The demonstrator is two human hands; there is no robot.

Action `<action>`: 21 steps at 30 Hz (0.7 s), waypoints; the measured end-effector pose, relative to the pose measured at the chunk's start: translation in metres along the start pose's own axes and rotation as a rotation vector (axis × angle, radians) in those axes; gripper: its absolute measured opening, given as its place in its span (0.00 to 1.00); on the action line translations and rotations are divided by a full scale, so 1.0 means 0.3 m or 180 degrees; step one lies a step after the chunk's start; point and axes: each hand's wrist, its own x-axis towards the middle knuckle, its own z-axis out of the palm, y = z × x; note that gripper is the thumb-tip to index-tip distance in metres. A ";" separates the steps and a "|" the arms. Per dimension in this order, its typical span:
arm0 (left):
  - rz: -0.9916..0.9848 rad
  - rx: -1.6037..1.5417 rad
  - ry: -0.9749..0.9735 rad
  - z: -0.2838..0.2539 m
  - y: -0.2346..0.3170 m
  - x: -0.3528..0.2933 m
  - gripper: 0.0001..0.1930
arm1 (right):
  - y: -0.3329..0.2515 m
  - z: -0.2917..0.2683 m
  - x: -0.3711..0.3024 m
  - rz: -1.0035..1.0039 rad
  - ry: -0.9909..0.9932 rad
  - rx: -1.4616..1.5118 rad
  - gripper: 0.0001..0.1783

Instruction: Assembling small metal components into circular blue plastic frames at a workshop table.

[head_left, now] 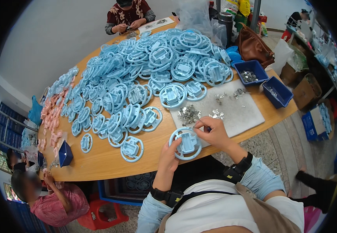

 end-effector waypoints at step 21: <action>0.0023 0.0237 0.0160 0.015 -0.009 0.006 0.14 | -0.025 0.023 -0.028 -0.0441 -0.0680 -0.0160 0.06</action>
